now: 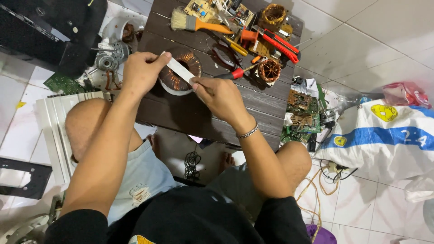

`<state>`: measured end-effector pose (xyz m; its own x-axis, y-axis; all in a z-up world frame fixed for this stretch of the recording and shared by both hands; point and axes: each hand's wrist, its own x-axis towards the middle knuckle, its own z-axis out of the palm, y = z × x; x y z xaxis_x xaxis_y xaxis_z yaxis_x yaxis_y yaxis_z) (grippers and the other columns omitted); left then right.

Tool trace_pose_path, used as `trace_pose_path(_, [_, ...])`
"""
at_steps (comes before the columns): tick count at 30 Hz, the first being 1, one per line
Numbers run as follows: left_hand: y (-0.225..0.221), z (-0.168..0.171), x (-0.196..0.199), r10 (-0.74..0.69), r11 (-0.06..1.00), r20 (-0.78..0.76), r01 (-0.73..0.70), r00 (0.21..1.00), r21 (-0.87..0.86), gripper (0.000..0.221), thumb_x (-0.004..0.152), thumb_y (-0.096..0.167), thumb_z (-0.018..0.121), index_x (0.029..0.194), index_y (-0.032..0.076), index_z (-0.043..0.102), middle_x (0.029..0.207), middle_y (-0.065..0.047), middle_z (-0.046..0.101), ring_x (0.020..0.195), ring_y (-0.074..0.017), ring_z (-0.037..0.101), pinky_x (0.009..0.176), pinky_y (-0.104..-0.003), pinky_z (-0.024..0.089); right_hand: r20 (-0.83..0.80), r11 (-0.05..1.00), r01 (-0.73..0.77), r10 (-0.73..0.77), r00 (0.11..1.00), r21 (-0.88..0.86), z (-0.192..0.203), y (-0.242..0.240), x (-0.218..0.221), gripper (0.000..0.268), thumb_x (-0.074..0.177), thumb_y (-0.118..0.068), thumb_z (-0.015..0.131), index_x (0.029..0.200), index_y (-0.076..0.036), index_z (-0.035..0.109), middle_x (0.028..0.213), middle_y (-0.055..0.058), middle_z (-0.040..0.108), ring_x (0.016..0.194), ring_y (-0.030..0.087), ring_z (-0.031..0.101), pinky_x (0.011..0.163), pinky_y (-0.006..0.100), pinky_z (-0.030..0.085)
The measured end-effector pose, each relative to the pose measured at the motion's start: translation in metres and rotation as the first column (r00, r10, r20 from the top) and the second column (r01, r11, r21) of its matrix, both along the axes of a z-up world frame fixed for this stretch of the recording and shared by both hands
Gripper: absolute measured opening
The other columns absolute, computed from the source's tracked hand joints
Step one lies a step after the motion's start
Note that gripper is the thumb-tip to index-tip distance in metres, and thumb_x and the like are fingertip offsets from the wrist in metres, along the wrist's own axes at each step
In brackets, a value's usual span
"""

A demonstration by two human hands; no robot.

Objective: Wrapping insulation tape around the copper windings of a motor stator to finish the assembly.

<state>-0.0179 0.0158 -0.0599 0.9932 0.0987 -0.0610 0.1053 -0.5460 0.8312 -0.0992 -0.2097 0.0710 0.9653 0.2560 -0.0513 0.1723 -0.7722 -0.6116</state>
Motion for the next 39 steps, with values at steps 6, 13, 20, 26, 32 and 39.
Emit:
trace_pose_path(6, [-0.024,0.033,-0.024,-0.031,0.999,0.247,0.032,0.968,-0.003,0.051,0.085,0.028,0.086,0.124,0.005,0.064,0.113,-0.014,0.061,0.114,-0.0411,0.061,0.095,-0.053,0.049,0.012,1.0,0.008,-0.009,1.0,0.023,-0.007,-0.001,0.0,0.031,0.099,-0.037,0.061,0.118,-0.018,0.077,0.109,0.014,0.078,0.101,0.044,0.071,0.085,0.053,0.057])
trace_pose_path(13, [-0.026,0.041,-0.03,-0.072,0.997,0.253,0.069,0.965,0.021,0.046,0.09,0.022,0.079,0.127,0.001,0.062,0.117,-0.016,0.057,0.119,-0.0433,0.058,0.1,-0.055,0.046,0.024,1.0,0.013,-0.013,1.0,-0.001,-0.011,-0.004,0.001,0.032,0.099,-0.038,0.062,0.118,-0.017,0.076,0.11,0.014,0.077,0.101,0.044,0.071,0.084,0.054,0.056])
trace_pose_path(20, [-0.025,0.039,-0.026,-0.088,0.989,0.27,0.053,0.959,0.135,0.04,0.091,0.024,0.078,0.122,0.003,0.064,0.11,-0.013,0.057,0.109,-0.0423,0.063,0.089,-0.055,0.051,0.052,0.999,0.036,-0.035,0.998,-0.028,-0.023,-0.002,0.003,0.033,0.099,-0.041,0.061,0.119,-0.02,0.076,0.109,0.013,0.078,0.099,0.044,0.072,0.083,0.054,0.057])
trace_pose_path(26, [-0.027,0.035,-0.021,-0.126,0.968,0.278,0.057,0.952,0.245,0.039,0.09,0.022,0.077,0.12,0.001,0.064,0.107,-0.014,0.057,0.103,-0.0455,0.065,0.083,-0.058,0.053,0.086,0.996,0.055,-0.05,0.995,-0.063,-0.024,0.0,0.001,0.033,0.1,-0.042,0.06,0.119,-0.02,0.076,0.107,0.014,0.077,0.098,0.044,0.072,0.081,0.055,0.058])
trace_pose_path(32, [-0.028,0.031,-0.018,-0.164,0.902,0.394,-0.024,0.904,0.431,0.034,0.091,0.027,0.075,0.112,0.002,0.064,0.103,-0.016,0.061,0.079,-0.0379,0.067,0.069,-0.047,0.054,0.266,0.996,0.053,-0.034,0.963,-0.066,-0.017,0.011,-0.004,0.027,0.092,-0.025,0.064,0.111,-0.008,0.074,0.09,0.01,0.077,0.071,0.034,0.068,0.063,0.042,0.051])
trace_pose_path(39, [-0.022,0.03,-0.005,-0.261,0.832,0.215,0.107,0.941,0.545,0.053,0.091,0.044,0.076,0.114,-0.002,0.061,0.098,-0.02,0.069,0.074,-0.0435,0.07,0.068,-0.051,0.055,0.221,0.984,0.092,-0.057,0.974,-0.152,-0.023,0.011,0.004,0.028,0.087,-0.024,0.064,0.111,-0.011,0.073,0.093,0.012,0.076,0.074,0.038,0.069,0.063,0.047,0.053])
